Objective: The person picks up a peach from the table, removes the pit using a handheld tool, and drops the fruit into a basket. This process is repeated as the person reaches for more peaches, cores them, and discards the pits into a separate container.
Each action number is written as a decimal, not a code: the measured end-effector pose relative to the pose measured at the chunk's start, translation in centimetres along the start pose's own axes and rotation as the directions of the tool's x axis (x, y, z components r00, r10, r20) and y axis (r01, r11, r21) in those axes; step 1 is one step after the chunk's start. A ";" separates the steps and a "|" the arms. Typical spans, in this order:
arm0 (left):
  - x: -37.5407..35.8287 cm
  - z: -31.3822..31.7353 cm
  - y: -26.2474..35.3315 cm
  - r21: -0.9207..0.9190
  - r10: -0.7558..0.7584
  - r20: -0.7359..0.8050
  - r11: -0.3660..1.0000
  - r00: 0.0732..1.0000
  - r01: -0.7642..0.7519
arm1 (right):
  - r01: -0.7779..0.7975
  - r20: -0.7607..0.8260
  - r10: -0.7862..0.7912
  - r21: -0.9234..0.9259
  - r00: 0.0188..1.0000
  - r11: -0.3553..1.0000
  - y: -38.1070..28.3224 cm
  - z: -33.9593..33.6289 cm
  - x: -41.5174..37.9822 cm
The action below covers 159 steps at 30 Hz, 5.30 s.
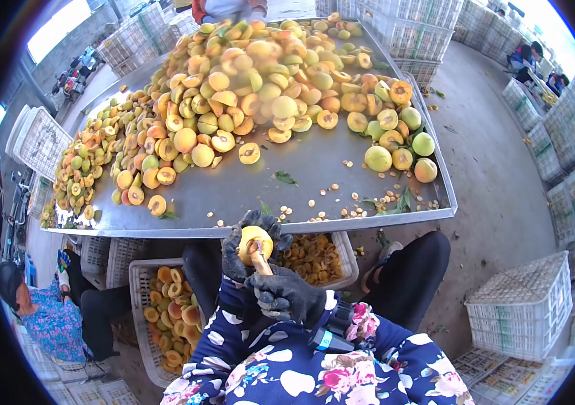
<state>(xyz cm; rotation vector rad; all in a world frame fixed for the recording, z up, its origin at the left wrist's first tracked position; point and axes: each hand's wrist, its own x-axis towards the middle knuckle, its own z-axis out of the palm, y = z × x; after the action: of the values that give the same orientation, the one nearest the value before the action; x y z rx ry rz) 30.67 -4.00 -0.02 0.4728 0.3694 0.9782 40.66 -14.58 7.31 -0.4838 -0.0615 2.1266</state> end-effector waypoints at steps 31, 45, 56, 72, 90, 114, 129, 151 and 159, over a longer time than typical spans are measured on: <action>11.7 -0.5 16.1 0.985 0.118 0.112 -0.143 0.987 -0.095 | -0.195 -0.421 -0.084 -0.577 0.903 0.793 -3.6 -12.6 -1.8; 18.3 3.5 8.5 0.692 -0.290 -0.326 0.575 0.900 0.436 | -0.066 -0.215 -0.059 -0.532 0.975 0.844 -7.8 -7.1 -4.6; 2.1 7.7 1.7 0.780 -0.130 0.017 0.622 0.991 0.068 | 0.381 -0.188 -0.534 -0.513 0.824 0.769 -7.5 -1.0 -1.8; -0.2 8.9 0.7 0.859 -0.157 -0.017 0.503 0.987 0.095 | 0.286 -0.169 -0.495 -0.642 0.852 0.711 -6.9 -1.4 -4.7; -0.8 6.8 0.3 -0.043 -0.207 -0.061 0.978 0.976 0.205 | 0.097 0.233 -0.640 -0.966 0.732 -0.240 -3.1 -3.5 -4.9; -2.3 4.9 -1.9 0.097 -0.032 -0.047 0.995 0.998 0.036 | -0.113 0.139 -0.530 -0.903 0.836 -0.415 0.3 -6.6 -1.3; -1.1 -0.7 -1.4 0.592 0.038 -0.092 0.805 0.995 0.024 | 0.002 0.133 -0.370 -0.942 0.919 -0.335 -0.3 -3.8 -0.9; -1.2 2.8 -0.7 0.106 0.041 -0.205 0.994 0.978 -0.020 | -0.203 -0.063 -0.460 -0.944 0.886 -0.260 -0.2 -4.2 1.2; -1.0 -1.0 -1.4 0.406 0.063 -0.108 0.914 0.992 -0.014 | -0.169 -0.058 -0.300 -0.918 0.952 -0.359 -1.4 -4.4 1.2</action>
<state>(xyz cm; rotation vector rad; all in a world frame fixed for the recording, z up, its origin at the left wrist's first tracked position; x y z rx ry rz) 30.59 -5.25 -1.54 0.8020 0.6804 0.9722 42.74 -13.42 3.13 -1.7540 -1.9296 1.1445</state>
